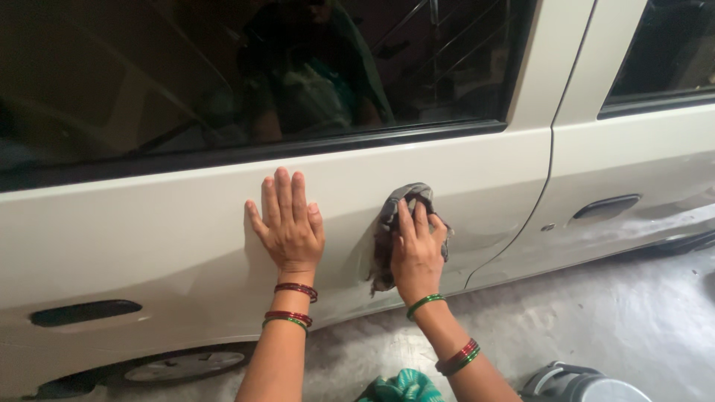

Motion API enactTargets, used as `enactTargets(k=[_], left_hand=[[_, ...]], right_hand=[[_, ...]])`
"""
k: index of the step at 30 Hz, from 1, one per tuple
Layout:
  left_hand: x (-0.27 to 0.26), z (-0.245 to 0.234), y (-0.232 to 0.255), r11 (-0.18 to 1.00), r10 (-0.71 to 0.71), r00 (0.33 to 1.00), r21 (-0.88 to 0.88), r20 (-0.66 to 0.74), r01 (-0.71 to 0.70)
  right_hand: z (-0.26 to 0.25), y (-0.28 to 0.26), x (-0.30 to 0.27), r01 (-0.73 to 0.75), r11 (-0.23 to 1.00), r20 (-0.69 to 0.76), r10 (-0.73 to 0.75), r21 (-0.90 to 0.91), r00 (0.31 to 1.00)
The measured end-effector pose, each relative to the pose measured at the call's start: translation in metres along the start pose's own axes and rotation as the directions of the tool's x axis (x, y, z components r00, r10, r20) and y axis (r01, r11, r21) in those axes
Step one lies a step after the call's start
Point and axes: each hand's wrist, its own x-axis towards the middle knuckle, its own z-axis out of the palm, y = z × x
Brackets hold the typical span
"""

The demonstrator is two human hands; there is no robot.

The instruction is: The person wipes the exterior of a white car with a cloth, starting at the rear taillight area and moving along the roofline, window trim, and side door panels. The cloth is used continuously to clean the painted surfaces and window edges.

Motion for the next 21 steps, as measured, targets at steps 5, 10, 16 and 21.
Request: enactTargets(k=[5,10,16,21], left_hand=[[0.0,0.0,-0.002,1.0,0.008,1.0,-0.009,-0.006,-0.008],[-0.001,0.001,-0.002,1.0,0.01,1.0,-0.001,-0.01,-0.01],[-0.001,0.001,-0.001,1.0,0.004,1.0,-0.005,-0.026,-0.004],[-0.001,0.002,-0.001,1.0,0.01,0.999,0.004,-0.042,-0.01]], right_hand=[[-0.002,0.03,0.003,0.012,0.998,-0.035,-0.014,-0.063,0.999],[-0.005,0.079,0.01,-0.146,0.984,-0.043,0.143,-0.104,0.989],[-0.01,0.139,0.012,-0.336,0.938,-0.08,0.33,-0.083,0.941],[0.008,0.154,0.004,-0.354,0.933,-0.089,0.347,-0.069,0.934]])
